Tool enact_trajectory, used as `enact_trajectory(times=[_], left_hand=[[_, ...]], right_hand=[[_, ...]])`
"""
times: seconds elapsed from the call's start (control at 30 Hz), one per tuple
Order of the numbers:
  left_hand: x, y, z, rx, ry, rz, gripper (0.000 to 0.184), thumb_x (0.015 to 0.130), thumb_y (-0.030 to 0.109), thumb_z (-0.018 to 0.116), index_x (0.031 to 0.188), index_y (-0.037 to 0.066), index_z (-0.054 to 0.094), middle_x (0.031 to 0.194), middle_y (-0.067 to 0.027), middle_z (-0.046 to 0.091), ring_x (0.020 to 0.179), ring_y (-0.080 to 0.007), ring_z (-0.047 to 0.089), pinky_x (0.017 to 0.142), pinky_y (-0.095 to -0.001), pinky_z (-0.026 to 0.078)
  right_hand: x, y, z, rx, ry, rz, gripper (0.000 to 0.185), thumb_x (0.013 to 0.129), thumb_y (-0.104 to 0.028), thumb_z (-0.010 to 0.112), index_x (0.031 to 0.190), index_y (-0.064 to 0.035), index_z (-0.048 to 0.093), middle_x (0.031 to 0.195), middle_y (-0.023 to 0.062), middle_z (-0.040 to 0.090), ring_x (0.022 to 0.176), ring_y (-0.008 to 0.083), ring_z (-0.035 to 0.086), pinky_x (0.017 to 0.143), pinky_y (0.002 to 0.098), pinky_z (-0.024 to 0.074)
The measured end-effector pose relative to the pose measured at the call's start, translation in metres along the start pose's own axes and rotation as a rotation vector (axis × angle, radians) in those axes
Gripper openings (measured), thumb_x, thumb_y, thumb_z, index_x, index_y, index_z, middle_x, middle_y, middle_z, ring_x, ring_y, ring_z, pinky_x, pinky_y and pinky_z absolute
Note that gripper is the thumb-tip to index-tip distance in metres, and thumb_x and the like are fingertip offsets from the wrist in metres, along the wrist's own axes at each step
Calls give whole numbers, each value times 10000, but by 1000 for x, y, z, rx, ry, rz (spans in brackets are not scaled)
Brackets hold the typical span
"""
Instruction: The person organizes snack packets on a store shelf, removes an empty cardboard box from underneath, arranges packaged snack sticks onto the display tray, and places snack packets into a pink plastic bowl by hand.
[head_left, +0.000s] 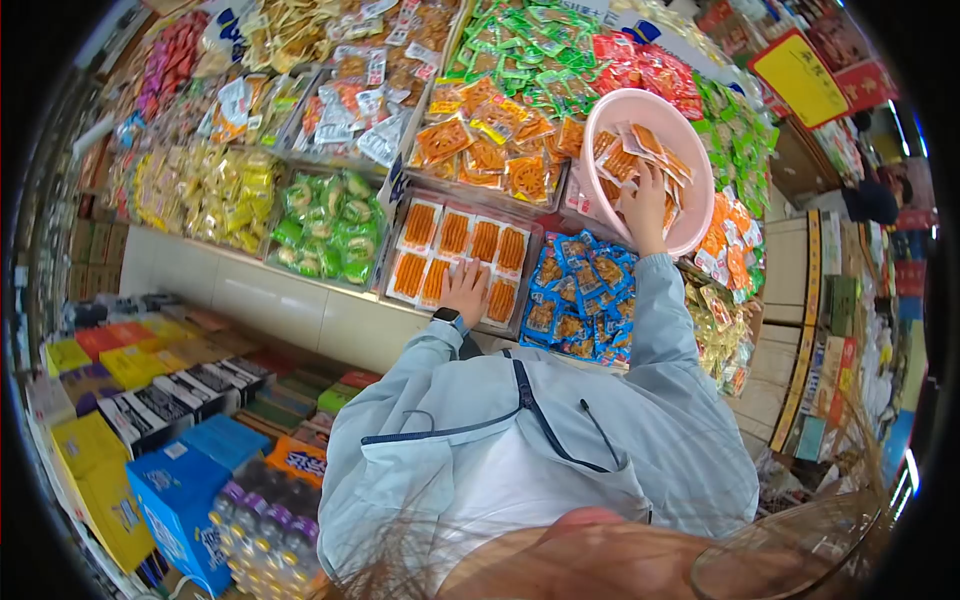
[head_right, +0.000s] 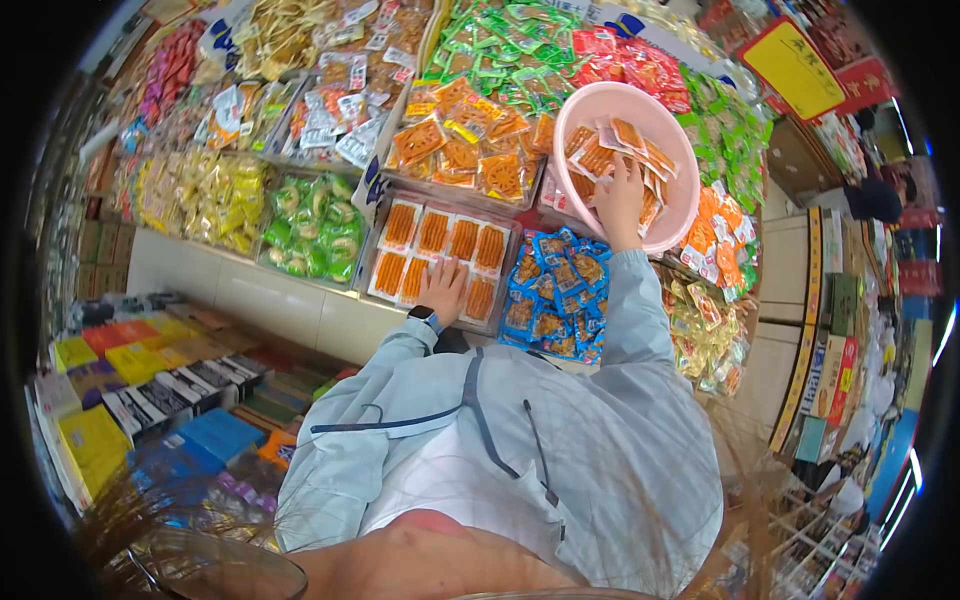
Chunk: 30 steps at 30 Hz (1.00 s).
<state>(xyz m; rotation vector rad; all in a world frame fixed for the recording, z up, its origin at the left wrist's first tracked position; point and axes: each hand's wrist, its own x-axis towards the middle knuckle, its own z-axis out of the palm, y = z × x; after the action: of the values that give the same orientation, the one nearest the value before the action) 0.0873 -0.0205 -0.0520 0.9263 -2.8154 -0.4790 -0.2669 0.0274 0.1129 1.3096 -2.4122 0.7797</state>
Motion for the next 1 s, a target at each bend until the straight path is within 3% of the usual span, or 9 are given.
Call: enact_trajectory(times=[0.13,0.23,0.33,0.53,0.67,0.77,0.87,0.97,1.0], left_hand=[[-1,-10,6,15,-47,70,507,904,342,454,1362,133,394,1469,-96,285,1353,-346,244,1041,-610,213],[-8,-12,4,32,-30,88,529,882,342,479,1358,127,397,1459,-101,299,1351,-349,245,1040,-611,208],[-6,-14,-5,17,-51,96,559,853,352,507,1354,128,403,1446,-108,315,1347,-357,248,1038,-617,195],[-4,-25,-23,2,-236,134,742,782,411,589,1409,142,296,1487,-106,198,1380,-358,147,1047,-628,156],[-6,-29,-23,-72,-192,165,683,792,390,566,1387,141,341,1460,-120,255,1370,-364,167,1038,-629,165],[-2,-26,-27,-65,-216,140,626,807,374,538,1364,136,379,1448,-122,281,1358,-365,190,1034,-620,176],[-2,-28,-12,-57,-135,140,584,822,380,508,1344,139,408,1446,-118,286,1350,-365,204,1034,-617,173],[-3,-26,-16,-69,-160,126,570,835,379,487,1348,145,404,1451,-111,279,1352,-364,203,1040,-612,166],[-2,-26,-22,-71,-187,127,572,835,378,486,1350,146,399,1453,-110,277,1351,-363,206,1042,-611,164]], right_hand=[[20,-4,3,-216,28,34,619,748,-117,615,1338,-106,428,1347,308,339,1168,483,413,971,513,371],[44,9,8,-320,34,164,573,758,-134,601,1315,-139,464,1331,257,392,1140,453,443,969,541,349],[60,14,1,-518,-195,229,466,782,-125,573,1245,-130,524,1268,168,491,1154,424,441,960,564,349],[57,25,4,-648,-46,59,160,791,-110,551,923,-129,639,1040,80,604,1035,329,520,870,532,378],[52,25,-21,-668,-88,-98,111,784,-130,554,843,-104,645,999,75,618,965,272,565,851,453,421],[52,7,-55,-609,-29,-187,86,781,-127,582,823,-75,636,900,100,631,888,308,574,788,446,438],[38,-35,-83,-270,252,-91,82,816,-123,606,801,-44,620,763,78,624,758,247,587,679,371,450],[-1,-68,-90,554,214,387,116,854,-128,608,795,-29,613,695,18,588,667,141,554,596,304,423],[-12,-84,-84,732,172,404,135,878,-153,585,831,-33,627,734,-27,582,686,65,530,592,241,420]])
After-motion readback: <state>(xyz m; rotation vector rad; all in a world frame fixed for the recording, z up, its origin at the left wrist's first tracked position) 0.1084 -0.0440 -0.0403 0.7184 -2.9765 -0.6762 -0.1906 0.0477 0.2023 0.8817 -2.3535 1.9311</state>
